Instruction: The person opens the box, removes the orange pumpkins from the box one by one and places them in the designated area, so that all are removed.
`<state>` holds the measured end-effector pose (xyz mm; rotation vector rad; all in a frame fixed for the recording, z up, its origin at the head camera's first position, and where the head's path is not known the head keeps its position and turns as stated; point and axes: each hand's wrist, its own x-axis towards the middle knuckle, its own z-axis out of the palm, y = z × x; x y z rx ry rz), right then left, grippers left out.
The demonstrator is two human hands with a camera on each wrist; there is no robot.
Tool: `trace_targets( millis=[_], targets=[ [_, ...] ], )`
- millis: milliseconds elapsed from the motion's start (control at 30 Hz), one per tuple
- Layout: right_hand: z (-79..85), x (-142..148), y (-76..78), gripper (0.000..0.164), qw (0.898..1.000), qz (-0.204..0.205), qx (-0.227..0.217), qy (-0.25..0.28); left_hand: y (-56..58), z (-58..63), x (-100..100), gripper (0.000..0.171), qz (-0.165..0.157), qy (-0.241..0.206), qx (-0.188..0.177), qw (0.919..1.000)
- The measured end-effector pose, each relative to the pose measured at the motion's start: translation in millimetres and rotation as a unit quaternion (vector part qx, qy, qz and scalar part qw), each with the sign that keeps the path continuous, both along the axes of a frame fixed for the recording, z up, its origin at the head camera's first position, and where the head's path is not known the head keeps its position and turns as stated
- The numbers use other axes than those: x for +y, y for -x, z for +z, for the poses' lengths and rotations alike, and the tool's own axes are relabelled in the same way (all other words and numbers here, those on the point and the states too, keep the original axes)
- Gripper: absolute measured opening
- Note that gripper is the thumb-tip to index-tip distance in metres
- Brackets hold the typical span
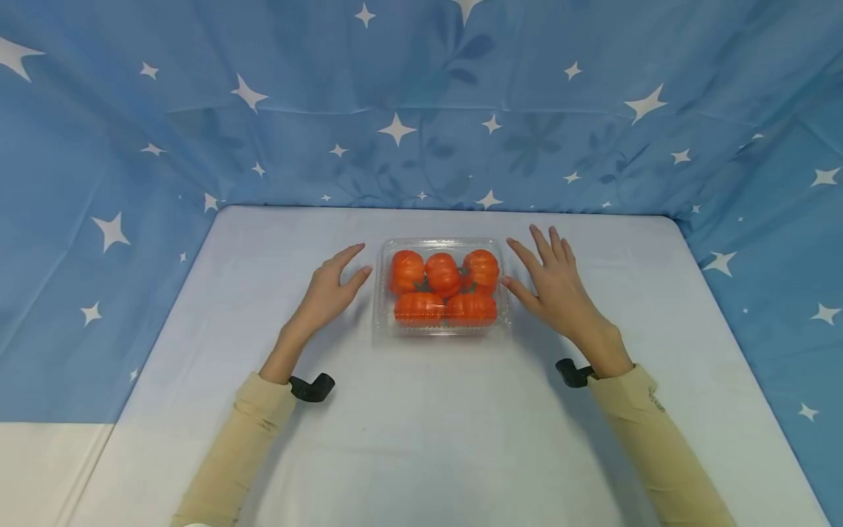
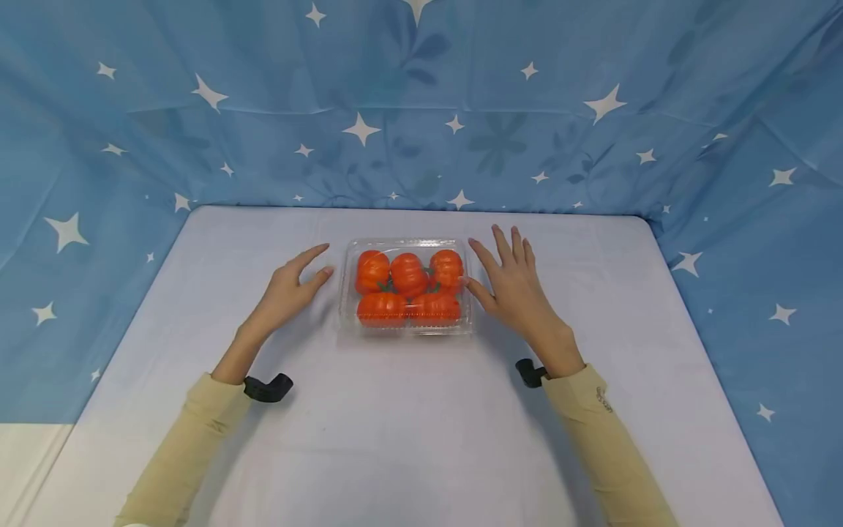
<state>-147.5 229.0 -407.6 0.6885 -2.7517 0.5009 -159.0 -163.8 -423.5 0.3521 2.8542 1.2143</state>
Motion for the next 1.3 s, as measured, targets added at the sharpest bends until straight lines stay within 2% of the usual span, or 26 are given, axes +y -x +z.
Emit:
trace_targets(
  millis=[67,167,267,367,500,700,767,1000,1200,1300],
  targets=[
    [1.5,-9.3,0.5,0.063,1.000,0.020,0.001,0.007,-1.0,-0.6,3.2,0.052,0.008,-0.073,-0.049,0.9961],
    [2.5,-24.5,1.4,0.062,0.999,0.039,-0.005,0.011,-1.1,-2.6,6.2,0.050,0.021,-0.156,-0.115,0.9809],
    [1.6,-39.0,1.9,0.061,0.998,0.052,-0.016,0.017,0.1,-6.0,8.3,0.049,0.031,-0.221,-0.180,0.9581],
    [0.6,-52.1,2.0,0.060,0.998,0.064,-0.016,0.024,1.8,-9.7,9.9,0.049,0.037,-0.265,-0.228,0.9361],
    [-0.1,-66.4,2.4,0.059,0.996,0.084,-0.001,0.028,3.0,-13.1,10.7,0.048,0.045,-0.304,-0.259,0.9156],
    [-3.2,-83.5,2.5,0.058,0.995,0.100,0.012,0.020,1.9,-14.6,9.4,0.046,0.052,-0.352,-0.283,0.8907],
    [-4.3,-87.9,1.3,0.057,0.994,0.103,0.017,0.014,1.5,-15.0,8.7,0.046,0.049,-0.357,-0.289,0.8866],
    [-6.9,-104.2,-4.8,0.056,0.992,0.122,0.032,0.000,0.2,-20.1,7.5,0.048,0.038,-0.366,-0.299,0.8804],
    [-10.9,-122.2,-14.6,0.057,0.989,0.136,0.055,-0.022,-2.1,-25.3,7.5,0.048,0.045,-0.384,-0.312,0.8682],
    [-13.5,-131.4,-18.8,0.058,0.986,0.146,0.072,-0.034,-3.1,-26.5,7.1,0.048,0.046,-0.385,-0.315,0.8661]
  ],
)
